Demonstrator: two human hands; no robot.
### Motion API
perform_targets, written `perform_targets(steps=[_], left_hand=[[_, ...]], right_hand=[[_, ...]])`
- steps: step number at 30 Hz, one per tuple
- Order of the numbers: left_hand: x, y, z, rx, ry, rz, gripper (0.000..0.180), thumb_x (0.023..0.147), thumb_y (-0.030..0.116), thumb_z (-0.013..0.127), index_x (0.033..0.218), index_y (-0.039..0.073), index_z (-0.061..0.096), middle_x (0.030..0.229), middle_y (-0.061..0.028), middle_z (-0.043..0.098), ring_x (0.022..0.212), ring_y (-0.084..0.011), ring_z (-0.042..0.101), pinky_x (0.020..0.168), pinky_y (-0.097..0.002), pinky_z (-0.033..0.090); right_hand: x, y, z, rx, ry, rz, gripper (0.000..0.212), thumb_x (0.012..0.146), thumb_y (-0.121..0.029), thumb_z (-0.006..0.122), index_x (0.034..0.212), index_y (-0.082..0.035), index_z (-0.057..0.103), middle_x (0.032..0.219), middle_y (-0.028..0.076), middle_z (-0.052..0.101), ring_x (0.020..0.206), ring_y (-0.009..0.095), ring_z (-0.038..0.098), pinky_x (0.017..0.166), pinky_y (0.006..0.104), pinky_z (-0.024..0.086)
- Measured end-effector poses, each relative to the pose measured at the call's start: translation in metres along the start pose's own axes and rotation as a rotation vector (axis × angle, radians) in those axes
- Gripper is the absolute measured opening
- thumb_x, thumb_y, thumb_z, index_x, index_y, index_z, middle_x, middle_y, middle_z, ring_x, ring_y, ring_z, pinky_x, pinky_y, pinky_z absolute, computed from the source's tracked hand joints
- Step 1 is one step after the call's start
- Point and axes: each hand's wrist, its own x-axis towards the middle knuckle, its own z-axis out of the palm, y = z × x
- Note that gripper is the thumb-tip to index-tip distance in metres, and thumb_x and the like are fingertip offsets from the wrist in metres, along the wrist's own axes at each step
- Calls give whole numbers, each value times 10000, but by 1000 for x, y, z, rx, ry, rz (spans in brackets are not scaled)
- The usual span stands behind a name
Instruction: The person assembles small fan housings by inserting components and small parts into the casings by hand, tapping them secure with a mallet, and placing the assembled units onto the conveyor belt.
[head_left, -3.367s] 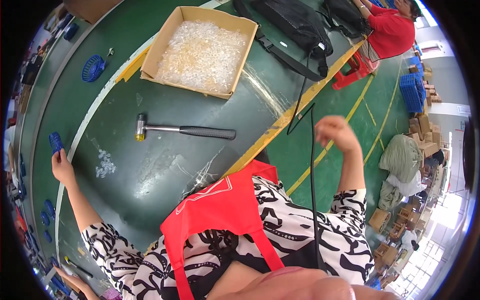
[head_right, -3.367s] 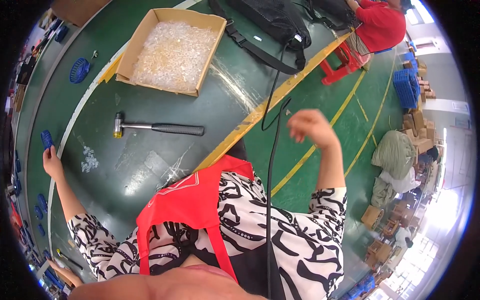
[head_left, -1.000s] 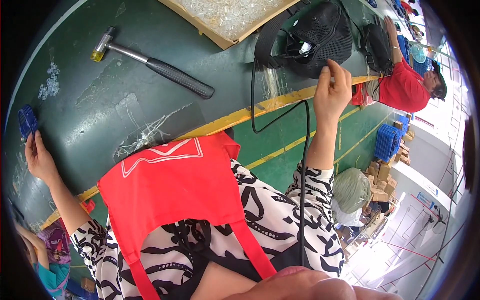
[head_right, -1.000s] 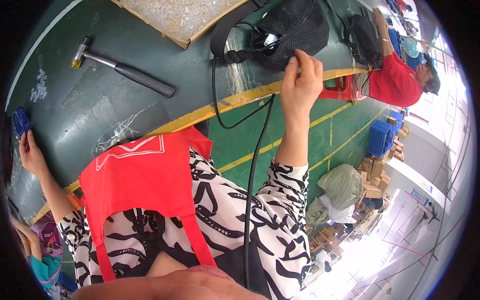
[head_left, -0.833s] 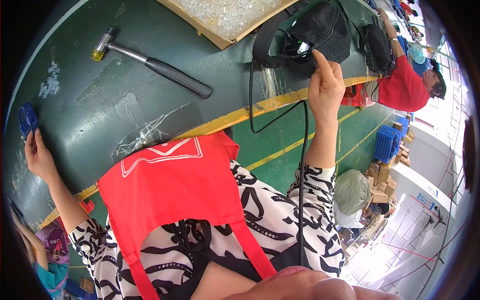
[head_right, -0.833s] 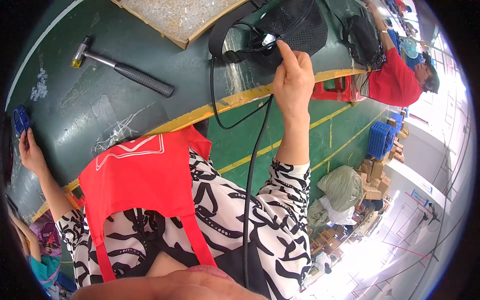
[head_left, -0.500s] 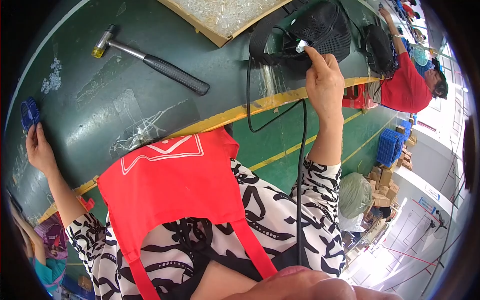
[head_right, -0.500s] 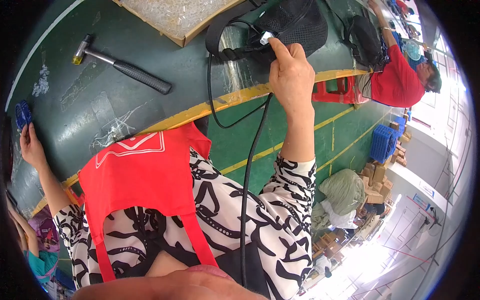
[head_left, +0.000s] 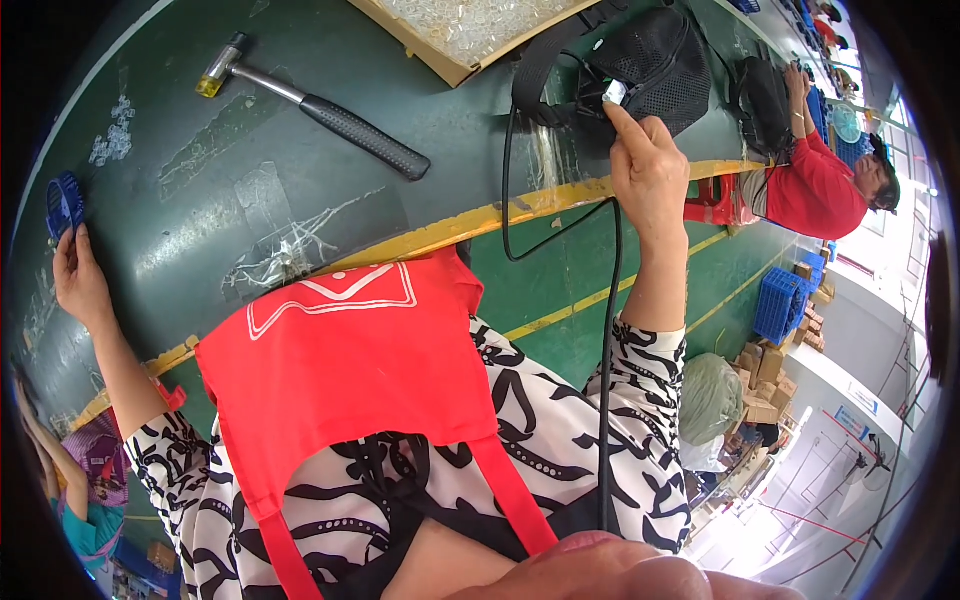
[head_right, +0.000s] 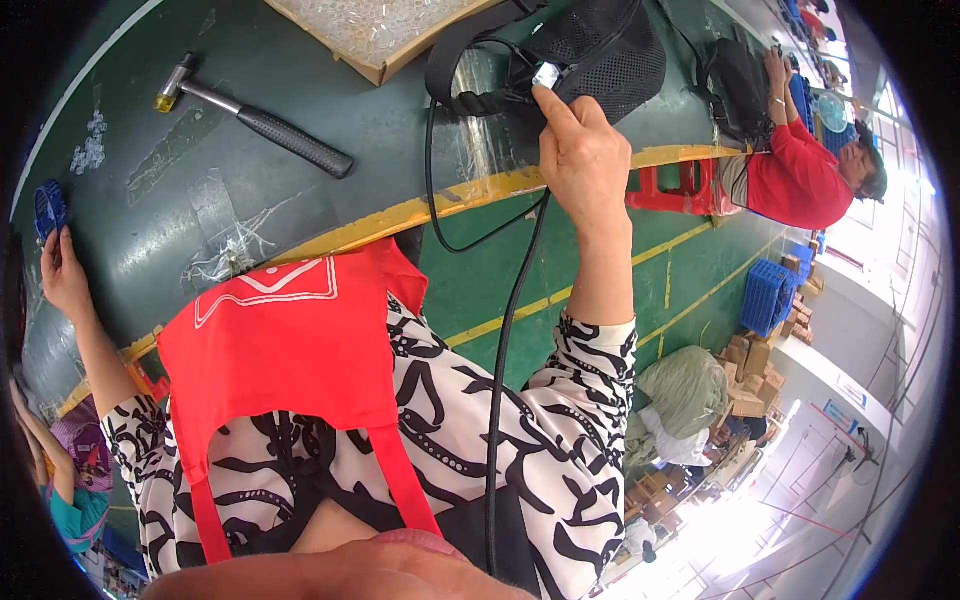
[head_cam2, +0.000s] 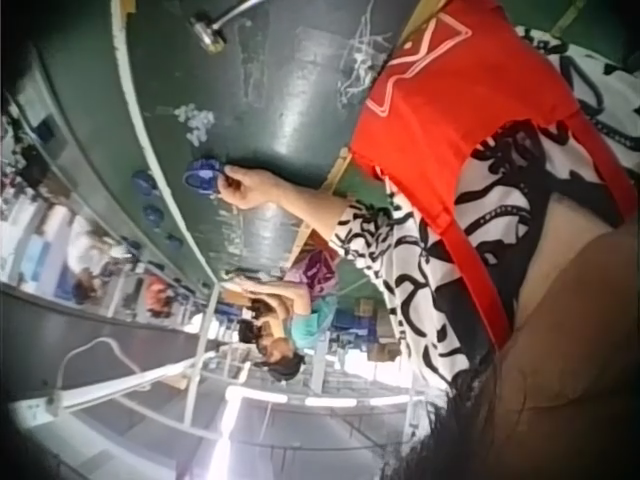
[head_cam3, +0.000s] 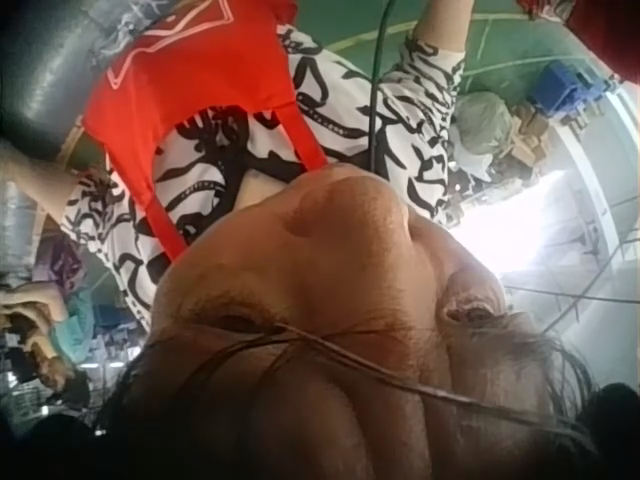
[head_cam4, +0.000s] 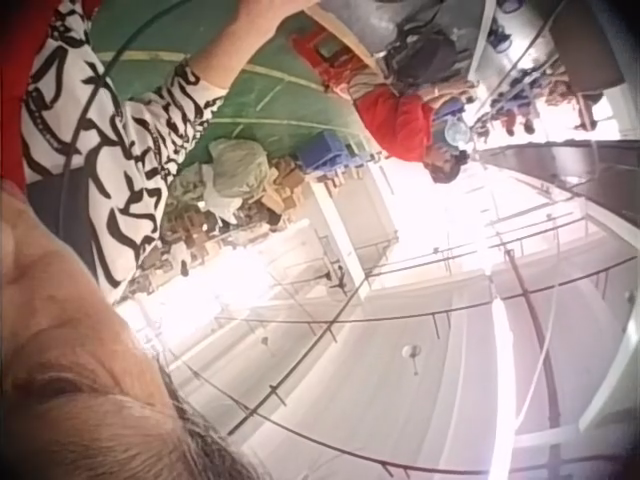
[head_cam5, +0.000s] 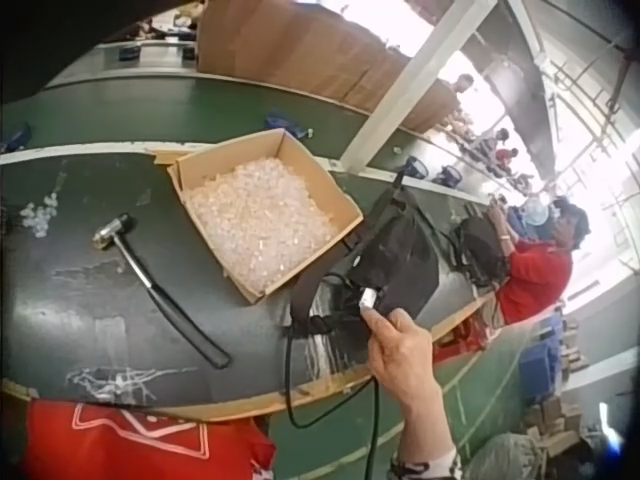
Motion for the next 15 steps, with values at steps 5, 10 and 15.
perform_targets(steps=[5, 10, 15], left_hand=[[-1, 1, 1, -58, 7, 19, 266, 890, 216, 713, 1068, 19, 697, 922, -30, 702, 832, -68, 631, 778, -205, 485], [-1, 0, 2, -49, -2, -10, 264, 893, 202, 709, 1077, 15, 693, 927, -31, 702, 843, -69, 633, 784, -204, 486], [0, -10, 3, -124, -6, 4, 262, 894, 184, 708, 1088, 9, 686, 931, -31, 698, 846, -69, 627, 781, -198, 484]], right_hand=[[1, -7, 2, -69, -40, -16, 424, 763, -41, 613, 1159, -178, 680, 711, 64, 500, 577, 263, 563, 546, 386, 481], [6, -14, -1, -131, -131, 21, 477, 774, -10, 565, 1205, -195, 654, 717, 92, 505, 601, 279, 559, 572, 402, 462], [3, -10, -1, -151, -147, -15, 467, 755, -40, 602, 1193, -192, 657, 730, 73, 526, 607, 272, 588, 561, 398, 495]])
